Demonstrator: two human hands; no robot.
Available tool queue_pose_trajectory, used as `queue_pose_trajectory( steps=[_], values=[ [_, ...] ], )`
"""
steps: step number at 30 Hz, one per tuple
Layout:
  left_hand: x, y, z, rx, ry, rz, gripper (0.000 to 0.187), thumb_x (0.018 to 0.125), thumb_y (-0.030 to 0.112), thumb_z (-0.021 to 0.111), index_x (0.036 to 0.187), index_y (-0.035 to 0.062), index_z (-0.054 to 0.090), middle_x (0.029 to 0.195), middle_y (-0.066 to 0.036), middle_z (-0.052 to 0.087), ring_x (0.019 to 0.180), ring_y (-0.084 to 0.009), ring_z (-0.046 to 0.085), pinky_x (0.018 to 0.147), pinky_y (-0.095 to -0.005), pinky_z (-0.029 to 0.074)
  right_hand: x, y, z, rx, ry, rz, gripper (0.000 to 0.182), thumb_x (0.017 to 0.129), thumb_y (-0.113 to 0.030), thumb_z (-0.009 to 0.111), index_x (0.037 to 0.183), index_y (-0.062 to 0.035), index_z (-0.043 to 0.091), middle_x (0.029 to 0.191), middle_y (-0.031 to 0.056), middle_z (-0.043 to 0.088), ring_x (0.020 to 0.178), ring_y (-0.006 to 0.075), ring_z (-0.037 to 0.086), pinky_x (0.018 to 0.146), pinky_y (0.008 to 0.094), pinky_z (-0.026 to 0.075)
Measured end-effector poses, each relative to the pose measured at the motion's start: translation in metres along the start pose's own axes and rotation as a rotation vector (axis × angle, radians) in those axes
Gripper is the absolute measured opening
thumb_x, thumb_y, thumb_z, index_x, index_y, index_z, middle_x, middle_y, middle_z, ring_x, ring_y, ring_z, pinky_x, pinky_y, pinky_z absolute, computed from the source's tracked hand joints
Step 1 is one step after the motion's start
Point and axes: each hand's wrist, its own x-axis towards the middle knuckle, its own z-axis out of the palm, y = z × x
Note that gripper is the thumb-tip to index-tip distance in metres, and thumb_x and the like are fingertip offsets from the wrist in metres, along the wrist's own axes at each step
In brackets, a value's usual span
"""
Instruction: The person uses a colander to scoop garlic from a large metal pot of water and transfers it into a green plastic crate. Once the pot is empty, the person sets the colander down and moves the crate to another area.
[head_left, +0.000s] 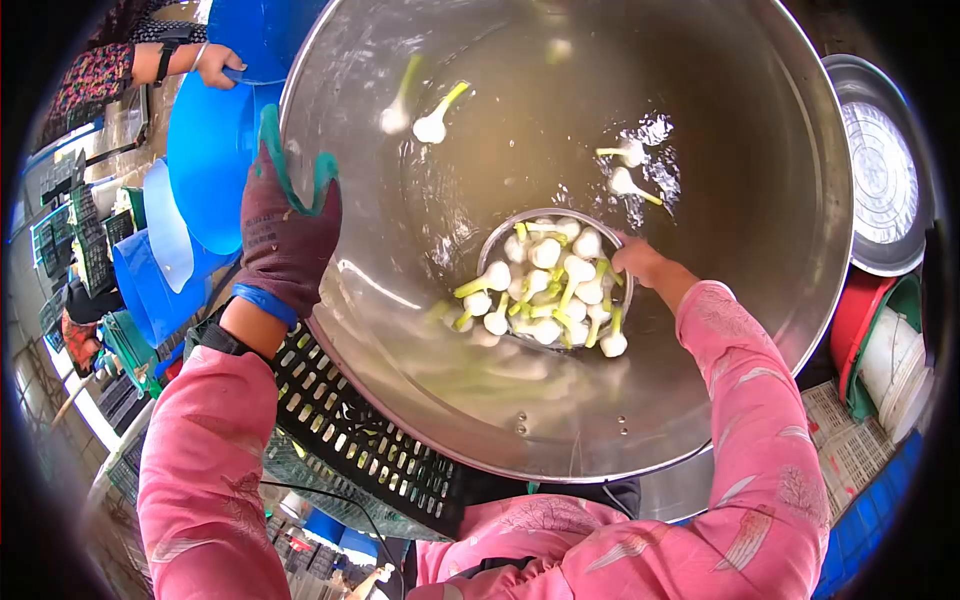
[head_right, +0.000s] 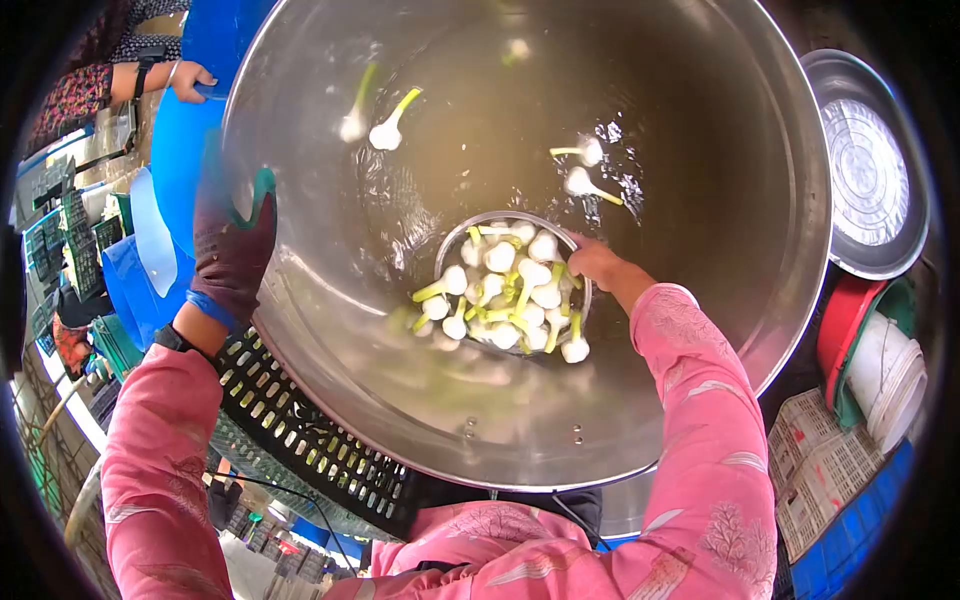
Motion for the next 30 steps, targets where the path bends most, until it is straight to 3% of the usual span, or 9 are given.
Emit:
queue_pose_trajectory(
  steps=[4,6,11,17,19,21,23,28,30],
  values=[
    [0.001,-0.002,0.002,0.051,0.018,0.006,0.057,0.077,0.012,0.061,0.125,-0.0019,0.034,0.109,-0.015,0.05,0.1,-0.0253,0.05,0.087,-0.0325,0.039,0.021,-0.006,0.015,0.13,-0.099,-0.057,0.06,0.053,0.002,0.05,0.113,-0.0026,0.052,0.091,0.0116,0.057,0.085,0.0248,0.05,0.076,0.0327,0.041],
    [0.001,0.0,0.001,0.016,-0.025,-0.059,0.058,0.077,0.011,0.061,0.127,-0.0014,0.032,0.109,-0.015,0.05,0.1,-0.0244,0.05,0.086,-0.0328,0.039,0.017,-0.028,0.022,0.152,-0.142,-0.123,0.06,0.052,0.002,0.05,0.112,-0.0018,0.053,0.089,0.0112,0.057,0.083,0.0244,0.051,0.076,0.0327,0.042],
    [-0.003,-0.009,0.005,0.038,0.015,-0.011,0.062,0.077,0.009,0.06,0.13,-0.0001,0.028,0.11,-0.015,0.05,0.1,-0.0239,0.05,0.086,-0.0328,0.039,0.027,-0.068,0.023,0.1,-0.277,-0.285,0.061,0.051,0.003,0.048,0.112,-0.0034,0.054,0.091,0.0108,0.058,0.082,0.0215,0.053,0.076,0.0296,0.043],
    [-0.004,-0.014,0.003,0.09,0.011,0.027,0.064,0.077,0.007,0.059,0.131,0.0008,0.026,0.11,-0.016,0.052,0.102,-0.0241,0.051,0.086,-0.0324,0.04,-0.025,-0.056,0.01,0.208,-0.313,-0.12,0.056,0.048,0.004,0.049,0.103,0.0057,0.054,0.089,0.014,0.06,0.078,0.0252,0.056,0.074,0.0343,0.046],
    [-0.005,-0.011,0.004,0.02,0.03,-0.005,0.064,0.076,0.011,0.059,0.131,0.0028,0.027,0.106,-0.017,0.052,0.097,-0.0293,0.053,0.081,-0.0352,0.042,-0.055,-0.038,0.0,0.302,-0.301,-0.062,0.055,0.054,0.004,0.049,0.109,0.0002,0.053,0.085,0.0126,0.057,0.074,0.0231,0.054,0.064,0.0323,0.045],
    [-0.004,-0.008,0.001,0.078,0.086,0.02,0.065,0.075,0.016,0.06,0.131,0.0066,0.029,0.096,-0.018,0.054,0.087,-0.0351,0.054,0.073,-0.0395,0.044,-0.096,-0.038,-0.017,0.351,-0.252,0.028,0.053,0.055,0.004,0.049,0.108,0.0022,0.051,0.087,0.0142,0.057,0.076,0.0248,0.056,0.067,0.0342,0.047],
    [-0.004,-0.006,-0.001,0.132,0.063,-0.01,0.064,0.075,0.017,0.059,0.13,0.0071,0.029,0.097,-0.018,0.054,0.088,-0.0347,0.054,0.074,-0.0394,0.045,-0.131,-0.036,-0.035,0.418,-0.159,0.043,0.05,0.058,0.005,0.049,0.108,0.0052,0.049,0.091,0.017,0.057,0.081,0.0266,0.057,0.074,0.0349,0.047],
    [-0.004,-0.002,-0.006,0.208,0.071,-0.036,0.062,0.076,0.019,0.059,0.13,0.0069,0.03,0.1,-0.017,0.054,0.089,-0.0345,0.054,0.075,-0.0394,0.045,-0.17,-0.03,-0.09,0.577,0.195,-0.135,0.046,0.059,0.006,0.047,0.105,0.0058,0.049,0.091,0.0143,0.058,0.081,0.0255,0.058,0.072,0.0356,0.049],
    [-0.005,-0.001,-0.006,0.214,0.08,-0.027,0.062,0.076,0.02,0.059,0.13,0.0068,0.03,0.101,-0.017,0.053,0.09,-0.0346,0.053,0.076,-0.0395,0.045,-0.16,-0.019,-0.111,0.56,0.348,-0.254,0.045,0.059,0.006,0.046,0.104,0.0046,0.05,0.089,0.0112,0.058,0.077,0.0219,0.057,0.069,0.0316,0.048]
  ],
)
